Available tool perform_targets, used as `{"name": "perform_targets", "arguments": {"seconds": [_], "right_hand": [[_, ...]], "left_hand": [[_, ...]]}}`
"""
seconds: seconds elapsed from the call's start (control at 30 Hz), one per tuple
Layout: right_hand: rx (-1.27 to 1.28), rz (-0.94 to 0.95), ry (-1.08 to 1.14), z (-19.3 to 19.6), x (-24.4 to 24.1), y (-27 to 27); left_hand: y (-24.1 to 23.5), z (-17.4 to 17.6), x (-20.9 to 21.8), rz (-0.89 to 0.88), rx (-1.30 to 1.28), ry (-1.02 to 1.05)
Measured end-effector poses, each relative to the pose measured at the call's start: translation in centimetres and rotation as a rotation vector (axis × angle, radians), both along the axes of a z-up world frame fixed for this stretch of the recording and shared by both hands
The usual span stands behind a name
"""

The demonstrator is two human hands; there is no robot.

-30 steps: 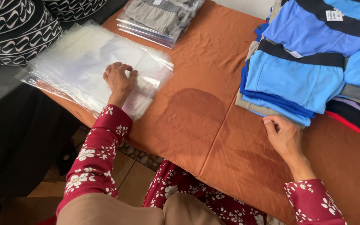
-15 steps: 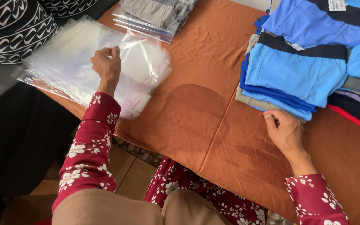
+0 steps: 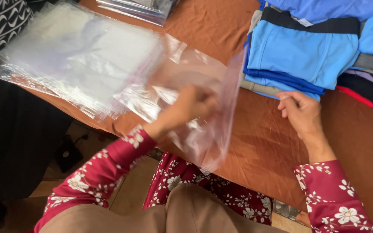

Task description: Packaging folded underwear into clear plastic bags

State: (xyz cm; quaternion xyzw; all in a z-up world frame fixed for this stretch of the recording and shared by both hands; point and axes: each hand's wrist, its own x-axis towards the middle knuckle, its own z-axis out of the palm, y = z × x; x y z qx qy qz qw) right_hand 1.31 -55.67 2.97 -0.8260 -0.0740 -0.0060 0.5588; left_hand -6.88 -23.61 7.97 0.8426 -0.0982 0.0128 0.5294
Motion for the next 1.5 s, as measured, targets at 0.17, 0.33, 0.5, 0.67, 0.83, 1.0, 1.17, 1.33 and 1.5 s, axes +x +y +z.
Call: {"name": "perform_targets", "arguments": {"seconds": [0.17,0.33,0.5,0.67,0.83,1.0,1.17,1.33,1.5], "right_hand": [[0.15,-0.032,0.121,1.9,-0.3,-1.0],[0.063,0.058,0.098,1.6,-0.1,-1.2],[-0.108,0.155,0.135,2.5,-0.8,-0.4],[-0.097,0.348,0.328,2.6,-0.4,-2.0],[-0.524,0.346,0.228,3.2,-0.4,-2.9],[-0.271,0.197,0.263,2.9,0.1,-4.3],[-0.335,0.166,0.212,2.5,0.3,-4.4],[-0.371,0.112,0.218,3.5,0.0,-3.4],[-0.296,0.129,0.218,2.8,0.3,-3.7]], "left_hand": [[-3.5,-1.2,-2.3,-0.153,0.268,-0.245],[1.0,-3.9,0.2,0.026,0.849,-0.679],[5.2,-6.9,-0.3,0.302,0.989,-0.557],[4.7,-9.1,-2.9,0.271,0.898,-0.2],[2.8,-5.0,-3.7,0.322,0.829,-0.374],[6.0,-6.0,2.8,0.34,0.693,-0.44],[7.7,-6.0,9.1,0.357,0.302,-0.127],[6.4,-5.3,10.9,0.417,0.205,0.007],[6.0,-4.4,9.8,0.418,0.104,0.03]]}}
